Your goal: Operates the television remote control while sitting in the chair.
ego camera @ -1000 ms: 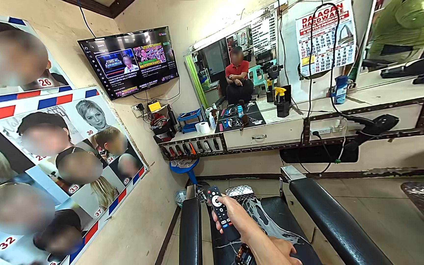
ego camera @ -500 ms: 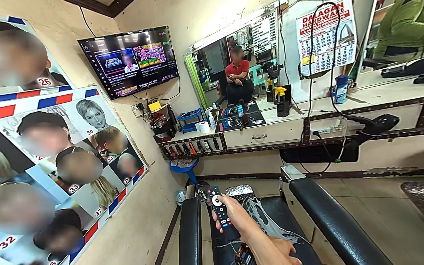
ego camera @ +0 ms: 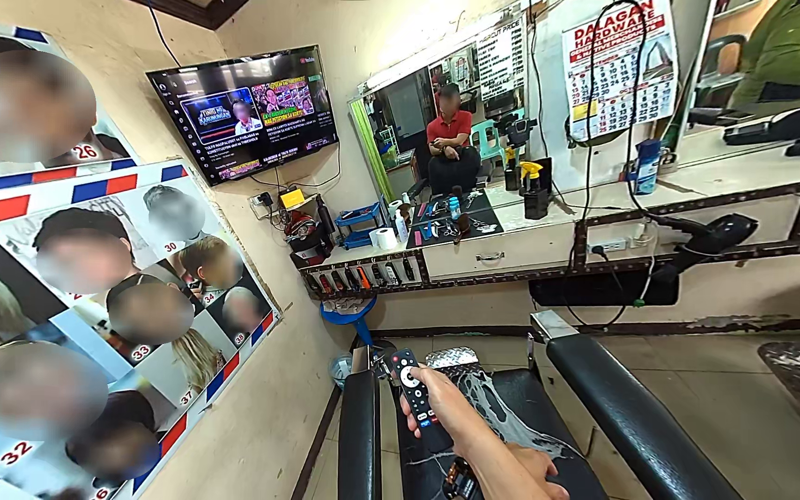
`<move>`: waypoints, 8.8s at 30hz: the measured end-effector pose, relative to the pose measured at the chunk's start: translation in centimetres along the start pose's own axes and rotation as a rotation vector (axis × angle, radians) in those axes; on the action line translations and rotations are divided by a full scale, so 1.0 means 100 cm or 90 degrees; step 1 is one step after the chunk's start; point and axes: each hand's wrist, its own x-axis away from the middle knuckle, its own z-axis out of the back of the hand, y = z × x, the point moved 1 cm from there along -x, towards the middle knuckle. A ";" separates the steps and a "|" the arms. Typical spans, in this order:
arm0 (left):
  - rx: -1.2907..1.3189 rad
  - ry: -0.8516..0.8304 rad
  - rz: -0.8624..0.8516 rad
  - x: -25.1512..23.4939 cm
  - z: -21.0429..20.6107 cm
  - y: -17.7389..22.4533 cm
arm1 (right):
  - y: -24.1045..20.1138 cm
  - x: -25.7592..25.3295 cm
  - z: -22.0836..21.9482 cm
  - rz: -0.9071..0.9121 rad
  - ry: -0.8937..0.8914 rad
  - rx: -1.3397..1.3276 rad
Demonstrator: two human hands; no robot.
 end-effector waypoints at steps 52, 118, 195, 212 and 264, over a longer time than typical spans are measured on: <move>-0.003 -0.019 0.013 -0.005 -0.001 -0.002 | 0.001 -0.001 0.003 0.006 -0.008 -0.025; 0.003 -0.018 0.004 -0.007 -0.003 -0.003 | 0.001 -0.001 0.002 -0.004 -0.022 -0.019; 0.001 -0.025 -0.013 -0.002 0.000 0.000 | 0.006 -0.004 0.001 0.000 -0.053 0.053; 0.000 -0.025 -0.015 -0.005 -0.001 -0.003 | 0.006 -0.005 0.001 -0.013 -0.030 0.092; 0.001 -0.023 -0.001 0.003 0.002 0.004 | 0.005 -0.005 0.000 -0.008 -0.040 0.104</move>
